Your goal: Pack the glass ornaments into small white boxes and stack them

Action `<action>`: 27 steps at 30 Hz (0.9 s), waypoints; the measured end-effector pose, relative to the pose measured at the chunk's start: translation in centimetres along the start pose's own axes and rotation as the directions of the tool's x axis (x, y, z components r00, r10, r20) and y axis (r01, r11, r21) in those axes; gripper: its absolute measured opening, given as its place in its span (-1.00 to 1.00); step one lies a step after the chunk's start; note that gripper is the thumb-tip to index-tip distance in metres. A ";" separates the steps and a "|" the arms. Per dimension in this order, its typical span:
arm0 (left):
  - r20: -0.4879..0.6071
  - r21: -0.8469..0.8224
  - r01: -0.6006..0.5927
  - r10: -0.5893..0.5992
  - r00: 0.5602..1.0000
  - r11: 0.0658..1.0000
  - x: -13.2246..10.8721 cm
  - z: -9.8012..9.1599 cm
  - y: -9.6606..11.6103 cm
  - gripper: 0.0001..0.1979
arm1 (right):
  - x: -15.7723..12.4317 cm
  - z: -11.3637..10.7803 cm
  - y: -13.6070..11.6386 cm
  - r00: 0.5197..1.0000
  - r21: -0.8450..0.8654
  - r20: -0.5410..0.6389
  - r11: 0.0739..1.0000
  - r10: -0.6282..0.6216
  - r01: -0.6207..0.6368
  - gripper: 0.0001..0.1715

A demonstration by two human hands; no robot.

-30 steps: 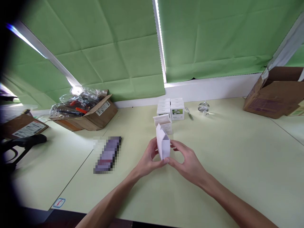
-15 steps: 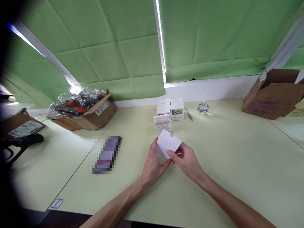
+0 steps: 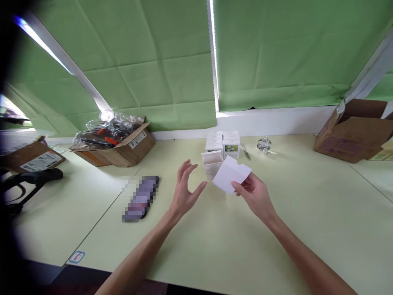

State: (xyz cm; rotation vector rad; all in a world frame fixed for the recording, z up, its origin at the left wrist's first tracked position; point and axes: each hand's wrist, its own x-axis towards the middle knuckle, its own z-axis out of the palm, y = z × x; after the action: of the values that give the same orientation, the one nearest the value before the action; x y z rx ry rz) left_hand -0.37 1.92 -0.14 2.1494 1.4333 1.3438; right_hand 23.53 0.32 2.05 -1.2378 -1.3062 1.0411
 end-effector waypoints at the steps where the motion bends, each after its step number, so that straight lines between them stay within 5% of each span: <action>1: 0.026 -0.001 0.011 -0.011 1.000 1.000 0.9 -0.4 -0.1 -0.48 | 0.2 -0.4 -0.1 1.000 0.003 -0.009 1.000 0.005 -0.005 -0.37; 6: 0.257 -0.064 0.091 -0.072 0.964 0.994 4.8 -0.1 -1.1 -0.42 | 0.8 -1.3 -0.1 1.000 0.031 -0.009 0.999 0.015 -0.014 -0.39; 10: 0.250 -0.244 0.131 -0.068 0.966 0.961 6.2 1.3 -2.3 -0.54 | 0.7 -1.3 -0.4 1.000 0.055 0.023 0.998 -0.006 0.005 -0.39; 14: 0.233 -0.316 0.147 -0.073 0.970 0.937 5.4 1.5 -1.9 -0.67 | 0.3 -1.5 -0.9 0.999 0.070 0.035 0.997 -0.040 0.037 -0.43; 19: 0.392 -0.272 0.030 0.082 0.916 0.962 3.6 0.4 0.9 -0.67 | -0.3 -1.7 -0.8 0.994 0.122 0.047 0.988 -0.101 0.095 -0.49; 27: 0.476 -0.303 0.061 0.096 0.874 0.951 3.0 0.5 2.4 -0.61 | -0.9 -1.3 -2.3 0.981 0.017 0.065 0.983 -0.183 0.183 -0.54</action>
State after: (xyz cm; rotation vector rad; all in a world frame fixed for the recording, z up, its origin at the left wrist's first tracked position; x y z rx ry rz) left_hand 1.77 3.27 2.77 2.0849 0.9363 0.8622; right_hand 24.53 -0.87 4.40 -1.0599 -1.4350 0.9632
